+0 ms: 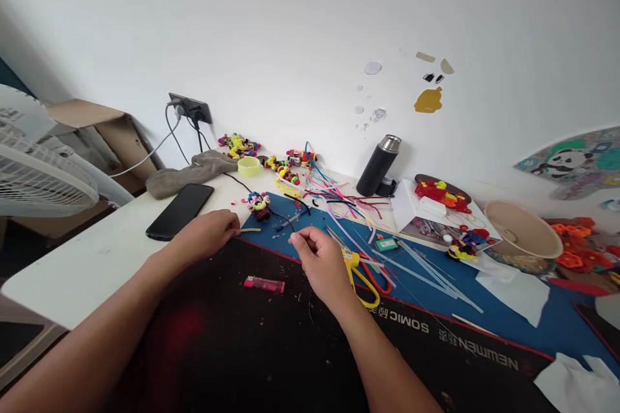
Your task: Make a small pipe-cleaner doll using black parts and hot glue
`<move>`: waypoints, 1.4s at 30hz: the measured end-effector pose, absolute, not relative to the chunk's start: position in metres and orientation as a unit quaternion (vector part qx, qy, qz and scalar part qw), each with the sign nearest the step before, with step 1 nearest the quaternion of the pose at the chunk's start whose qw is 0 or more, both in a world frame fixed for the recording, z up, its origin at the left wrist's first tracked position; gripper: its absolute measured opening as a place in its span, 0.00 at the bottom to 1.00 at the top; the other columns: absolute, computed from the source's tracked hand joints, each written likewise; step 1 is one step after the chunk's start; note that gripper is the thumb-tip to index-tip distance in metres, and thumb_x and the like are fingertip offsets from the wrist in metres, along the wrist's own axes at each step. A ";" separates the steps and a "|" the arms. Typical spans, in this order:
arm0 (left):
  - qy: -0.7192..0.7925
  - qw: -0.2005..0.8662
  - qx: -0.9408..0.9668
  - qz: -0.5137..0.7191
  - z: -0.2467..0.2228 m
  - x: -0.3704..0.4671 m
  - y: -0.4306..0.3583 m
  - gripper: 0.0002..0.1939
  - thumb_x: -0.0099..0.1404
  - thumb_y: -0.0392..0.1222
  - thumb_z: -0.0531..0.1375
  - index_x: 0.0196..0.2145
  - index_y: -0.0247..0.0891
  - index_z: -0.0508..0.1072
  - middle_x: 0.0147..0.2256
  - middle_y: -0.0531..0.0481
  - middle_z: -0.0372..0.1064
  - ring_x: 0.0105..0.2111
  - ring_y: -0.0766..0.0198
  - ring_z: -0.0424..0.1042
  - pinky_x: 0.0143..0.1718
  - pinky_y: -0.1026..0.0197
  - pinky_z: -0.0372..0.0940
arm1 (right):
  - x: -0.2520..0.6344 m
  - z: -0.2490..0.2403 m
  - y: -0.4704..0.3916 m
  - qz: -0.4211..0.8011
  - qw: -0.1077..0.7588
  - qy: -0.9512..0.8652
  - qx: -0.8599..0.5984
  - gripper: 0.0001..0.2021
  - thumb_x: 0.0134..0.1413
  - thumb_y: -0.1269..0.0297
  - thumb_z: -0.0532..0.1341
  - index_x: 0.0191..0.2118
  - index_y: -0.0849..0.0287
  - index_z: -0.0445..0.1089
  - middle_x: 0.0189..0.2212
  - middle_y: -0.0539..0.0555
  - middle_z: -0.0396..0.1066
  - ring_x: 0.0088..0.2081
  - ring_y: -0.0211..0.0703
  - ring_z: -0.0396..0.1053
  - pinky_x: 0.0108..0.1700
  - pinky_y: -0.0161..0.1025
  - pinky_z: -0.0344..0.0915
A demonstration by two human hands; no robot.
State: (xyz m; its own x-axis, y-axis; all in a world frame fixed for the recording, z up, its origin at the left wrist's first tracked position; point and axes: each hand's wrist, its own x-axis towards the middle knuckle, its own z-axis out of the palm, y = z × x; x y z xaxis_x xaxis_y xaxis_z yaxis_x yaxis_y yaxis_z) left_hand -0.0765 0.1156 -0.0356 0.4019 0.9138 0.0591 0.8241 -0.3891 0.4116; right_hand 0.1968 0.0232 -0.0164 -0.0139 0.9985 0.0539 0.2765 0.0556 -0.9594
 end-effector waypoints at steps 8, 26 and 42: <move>0.503 0.226 0.810 0.201 -0.005 -0.054 0.082 0.16 0.71 0.56 0.57 0.37 0.43 0.77 0.35 0.47 0.78 0.33 0.54 0.73 0.37 0.58 0.63 | 0.195 -0.017 0.022 0.422 0.434 -0.576 -0.550 0.15 0.67 0.49 0.61 0.36 0.55 0.74 0.22 0.47 0.64 0.22 0.39 0.60 0.26 0.36 0.56; 0.408 0.176 0.873 0.200 0.006 -0.015 0.052 0.13 0.75 0.49 0.54 0.41 0.43 0.77 0.38 0.48 0.78 0.39 0.55 0.76 0.43 0.57 0.65 | 0.194 -0.021 0.020 0.491 0.342 -0.600 -0.532 0.14 0.70 0.52 0.59 0.38 0.56 0.73 0.19 0.44 0.64 0.19 0.35 0.60 0.25 0.33 0.55; 0.645 0.266 0.685 0.209 -0.042 -0.075 0.147 0.41 0.67 0.72 0.51 0.62 0.36 0.67 0.36 0.43 0.80 0.32 0.50 0.79 0.37 0.54 0.68 | 0.195 -0.016 0.021 0.476 0.378 -0.583 -0.539 0.13 0.69 0.54 0.59 0.38 0.56 0.74 0.19 0.44 0.64 0.18 0.34 0.59 0.25 0.33 0.57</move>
